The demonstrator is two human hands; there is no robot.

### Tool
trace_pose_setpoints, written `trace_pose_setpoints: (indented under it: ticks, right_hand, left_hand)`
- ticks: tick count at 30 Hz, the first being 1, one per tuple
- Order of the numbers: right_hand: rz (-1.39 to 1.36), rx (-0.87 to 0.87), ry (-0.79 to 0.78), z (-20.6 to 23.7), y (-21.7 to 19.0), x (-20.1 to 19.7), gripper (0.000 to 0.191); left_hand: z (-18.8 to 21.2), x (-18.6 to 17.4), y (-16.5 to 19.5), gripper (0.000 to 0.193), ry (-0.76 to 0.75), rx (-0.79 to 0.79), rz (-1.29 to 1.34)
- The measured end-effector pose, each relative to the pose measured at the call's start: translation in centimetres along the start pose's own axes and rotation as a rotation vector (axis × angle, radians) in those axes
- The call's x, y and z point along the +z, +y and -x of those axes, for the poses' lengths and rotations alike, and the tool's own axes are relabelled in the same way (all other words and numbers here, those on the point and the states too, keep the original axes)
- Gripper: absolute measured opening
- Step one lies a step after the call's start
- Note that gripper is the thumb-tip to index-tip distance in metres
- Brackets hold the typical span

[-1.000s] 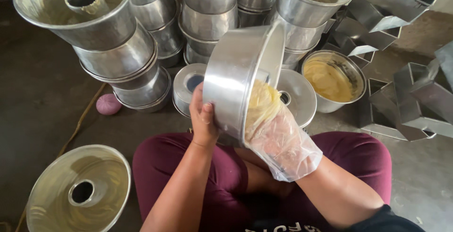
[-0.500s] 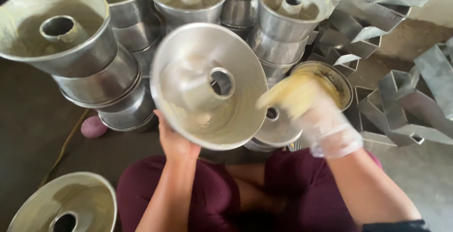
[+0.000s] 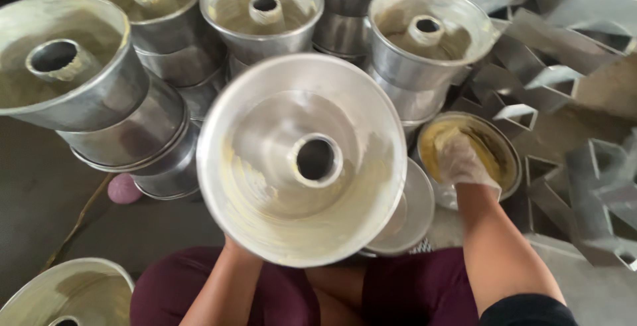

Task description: The person sits on the floor and repeatedly greases the interior surfaces of metal bundt-style cake molds using a cloth soaked in a yellow substance. They handle each mold one at a time, rotating it to coat the inner walls and central tube, then place it aside.

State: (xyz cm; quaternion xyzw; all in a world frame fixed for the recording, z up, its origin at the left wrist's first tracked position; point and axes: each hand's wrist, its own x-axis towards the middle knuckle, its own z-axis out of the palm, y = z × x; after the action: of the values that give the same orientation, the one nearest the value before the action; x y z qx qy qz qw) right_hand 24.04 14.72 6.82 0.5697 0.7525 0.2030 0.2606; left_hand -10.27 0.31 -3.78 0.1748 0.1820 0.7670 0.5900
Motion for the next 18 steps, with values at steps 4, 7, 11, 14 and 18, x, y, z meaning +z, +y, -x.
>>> trace_pose_setpoints:
  ticks: [4,7,11,14,18]
  right_hand:
    - [-0.436,0.045,0.118,-2.3,-1.5,0.6,0.032]
    - [-0.445,-0.017,0.190,-2.5,-1.7,0.8,0.027]
    - [-0.763,0.065,0.091,-1.8,-1.3,1.9,0.026]
    - [-0.861,0.095,0.295,-1.2,-1.4,2.8,0.025]
    - [-0.584,0.132,0.177,0.8,-0.5,2.2,0.024]
  left_hand:
    - [-1.3,0.4,-0.7,0.043,0.085,-0.032,-0.038]
    - [-1.4,0.5,-0.7,0.046,0.165,-0.116,-0.094]
    - [-1.0,1.1,-0.6,0.050,0.230,-0.250,-0.130]
    - [-0.8,1.9,-0.3,0.057,0.119,-0.256,-0.031]
    - [-0.2,3.4,0.9,0.067,-0.026,-0.264,-0.022]
